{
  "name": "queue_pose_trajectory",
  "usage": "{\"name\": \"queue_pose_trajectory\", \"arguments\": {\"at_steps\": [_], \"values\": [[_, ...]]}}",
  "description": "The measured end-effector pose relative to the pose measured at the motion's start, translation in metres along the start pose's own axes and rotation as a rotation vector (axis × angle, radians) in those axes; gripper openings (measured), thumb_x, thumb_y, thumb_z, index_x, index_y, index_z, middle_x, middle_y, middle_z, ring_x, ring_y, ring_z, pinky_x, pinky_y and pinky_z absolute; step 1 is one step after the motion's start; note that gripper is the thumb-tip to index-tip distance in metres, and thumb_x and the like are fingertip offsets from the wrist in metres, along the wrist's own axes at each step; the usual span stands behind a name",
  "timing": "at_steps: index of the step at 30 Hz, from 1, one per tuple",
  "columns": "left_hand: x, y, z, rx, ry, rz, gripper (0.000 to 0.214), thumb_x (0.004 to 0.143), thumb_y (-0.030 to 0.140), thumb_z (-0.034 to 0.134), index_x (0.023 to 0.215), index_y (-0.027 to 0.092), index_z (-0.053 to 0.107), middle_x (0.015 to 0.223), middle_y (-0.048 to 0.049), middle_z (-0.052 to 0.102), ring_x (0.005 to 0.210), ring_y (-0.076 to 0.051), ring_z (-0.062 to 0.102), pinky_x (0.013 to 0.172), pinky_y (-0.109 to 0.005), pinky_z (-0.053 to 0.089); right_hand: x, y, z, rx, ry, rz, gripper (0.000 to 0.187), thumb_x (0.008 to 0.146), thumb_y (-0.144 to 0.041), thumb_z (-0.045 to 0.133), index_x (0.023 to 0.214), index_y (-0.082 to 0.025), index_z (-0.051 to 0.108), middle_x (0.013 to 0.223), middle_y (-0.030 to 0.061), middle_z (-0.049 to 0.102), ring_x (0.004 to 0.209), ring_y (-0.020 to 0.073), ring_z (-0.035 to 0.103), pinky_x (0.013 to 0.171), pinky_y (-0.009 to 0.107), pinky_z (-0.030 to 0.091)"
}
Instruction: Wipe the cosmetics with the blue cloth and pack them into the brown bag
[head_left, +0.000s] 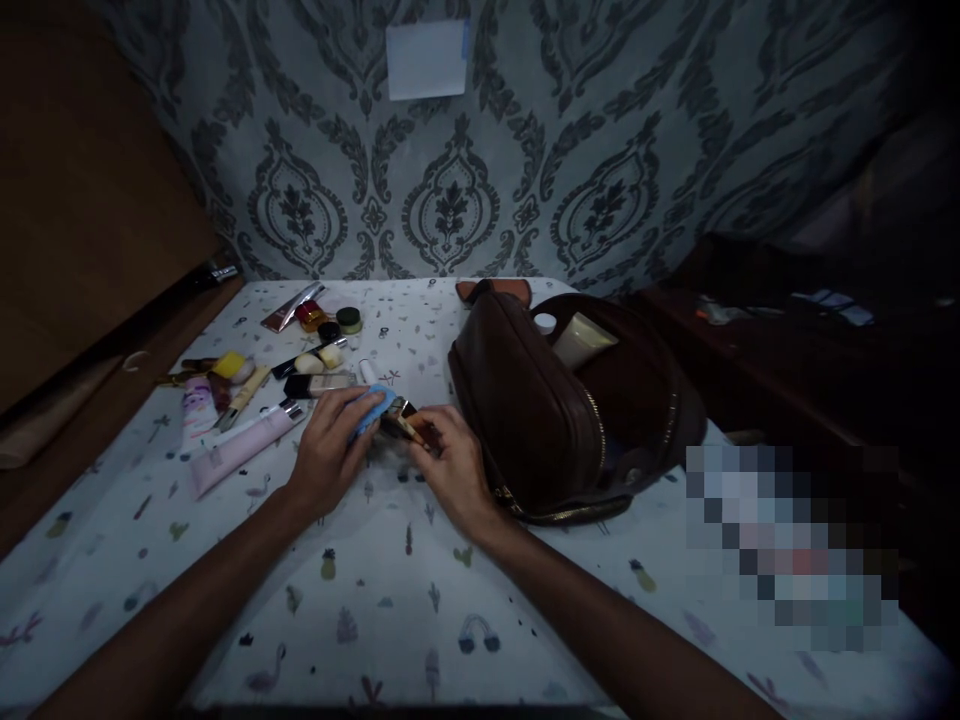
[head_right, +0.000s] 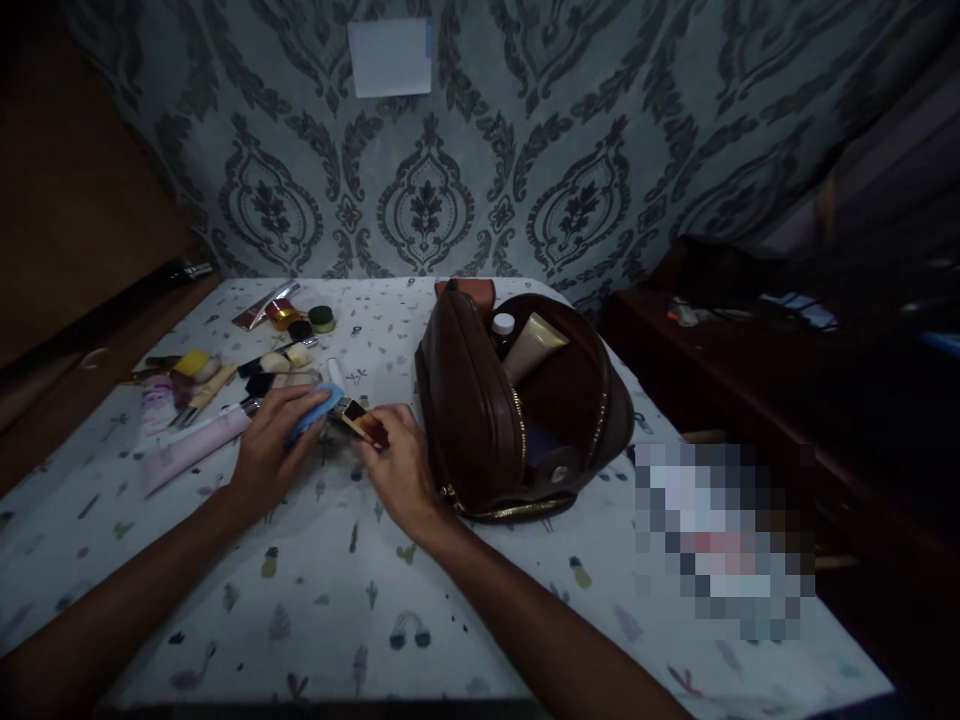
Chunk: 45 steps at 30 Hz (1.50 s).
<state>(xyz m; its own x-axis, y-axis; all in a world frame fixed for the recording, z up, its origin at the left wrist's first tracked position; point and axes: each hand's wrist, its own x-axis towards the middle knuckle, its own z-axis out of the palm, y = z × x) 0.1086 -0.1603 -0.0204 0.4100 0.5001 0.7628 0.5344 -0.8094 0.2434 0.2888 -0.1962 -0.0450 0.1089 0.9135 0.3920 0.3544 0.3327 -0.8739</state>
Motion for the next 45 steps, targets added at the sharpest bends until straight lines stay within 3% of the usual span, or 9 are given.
{"name": "queue_pose_trajectory", "arguments": {"at_steps": [11,16,21,25,29,33,39,41,45], "values": [[0.004,0.005,-0.005,0.137,0.014,0.277,0.044,0.093,0.010,0.054,0.136,0.019,0.053,0.118,-0.0146,0.063,0.112,-0.026,0.060,0.094,-0.042,0.053,-0.004,-0.004,-0.004,-0.040,-0.049,-0.133,0.014,0.081,-0.011,0.057,0.089,-0.021,0.061,0.090,0.0022,0.052,0.081,0.0165,0.055,0.073,0.027,0.047],[0.008,-0.001,-0.012,0.241,-0.006,0.263,0.038,0.094,0.012,0.049,0.130,0.019,0.056,0.114,-0.0141,0.064,0.107,-0.027,0.061,0.089,-0.043,0.054,0.001,0.005,0.001,0.012,-0.085,-0.066,0.023,0.074,-0.013,0.059,0.095,-0.020,0.064,0.084,0.0004,0.055,0.077,0.0165,0.054,0.070,0.026,0.045],[0.011,-0.002,-0.015,0.324,0.002,0.253,0.034,0.092,0.009,0.053,0.124,0.016,0.058,0.111,-0.0152,0.065,0.103,-0.027,0.060,0.086,-0.042,0.055,0.000,0.013,0.007,0.107,-0.129,0.015,0.018,0.078,-0.018,0.056,0.094,-0.020,0.064,0.085,0.0010,0.064,0.081,0.0189,0.059,0.073,0.029,0.047],[0.007,-0.002,-0.013,0.397,0.030,0.270,0.036,0.091,0.008,0.054,0.125,0.017,0.060,0.113,-0.0148,0.067,0.106,-0.027,0.060,0.090,-0.043,0.054,-0.003,0.008,0.005,-0.026,-0.089,-0.126,0.018,0.079,-0.016,0.057,0.096,-0.020,0.064,0.093,0.0048,0.067,0.090,0.0214,0.061,0.081,0.032,0.048],[0.003,0.000,-0.010,0.410,0.005,0.328,0.031,0.092,0.009,0.055,0.121,0.016,0.063,0.115,-0.0158,0.068,0.110,-0.029,0.061,0.088,-0.044,0.054,-0.005,0.002,0.003,-0.225,-0.053,-0.242,0.017,0.079,-0.014,0.059,0.094,-0.019,0.065,0.082,0.0044,0.063,0.083,0.0216,0.058,0.075,0.031,0.046],[0.003,0.010,-0.007,0.290,-0.054,0.340,0.026,0.092,0.006,0.052,0.116,0.011,0.062,0.108,-0.0169,0.068,0.103,-0.027,0.061,0.086,-0.043,0.056,-0.006,0.001,0.004,-0.298,-0.053,-0.259,0.005,0.082,-0.017,0.060,0.084,-0.020,0.063,0.074,0.0024,0.058,0.076,0.0200,0.055,0.069,0.030,0.043],[0.005,0.025,-0.006,0.006,-0.070,0.368,0.026,0.094,0.007,0.047,0.116,0.012,0.060,0.109,-0.0162,0.066,0.106,-0.025,0.059,0.091,-0.043,0.056,-0.005,0.003,0.004,-0.215,-0.048,-0.188,0.008,0.080,-0.019,0.062,0.088,-0.020,0.064,0.075,0.0012,0.060,0.072,0.0177,0.055,0.066,0.028,0.043],[0.005,0.024,-0.005,-0.019,-0.080,0.364,0.027,0.095,0.007,0.047,0.118,0.013,0.059,0.111,-0.0155,0.065,0.107,-0.025,0.058,0.092,-0.043,0.055,-0.005,0.002,0.004,-0.126,-0.052,-0.108,0.004,0.079,-0.022,0.062,0.082,-0.020,0.063,0.073,-0.0004,0.058,0.068,0.0157,0.053,0.063,0.027,0.042],[0.003,0.012,-0.003,-0.017,-0.111,0.222,0.032,0.095,0.007,0.046,0.124,0.018,0.056,0.114,-0.0124,0.064,0.108,-0.023,0.059,0.092,-0.041,0.053,-0.002,-0.001,0.005,0.145,-0.092,0.132,0.019,0.077,-0.033,0.066,0.069,-0.020,0.056,0.063,-0.0042,0.051,0.060,0.0124,0.048,0.057,0.024,0.039]]}}
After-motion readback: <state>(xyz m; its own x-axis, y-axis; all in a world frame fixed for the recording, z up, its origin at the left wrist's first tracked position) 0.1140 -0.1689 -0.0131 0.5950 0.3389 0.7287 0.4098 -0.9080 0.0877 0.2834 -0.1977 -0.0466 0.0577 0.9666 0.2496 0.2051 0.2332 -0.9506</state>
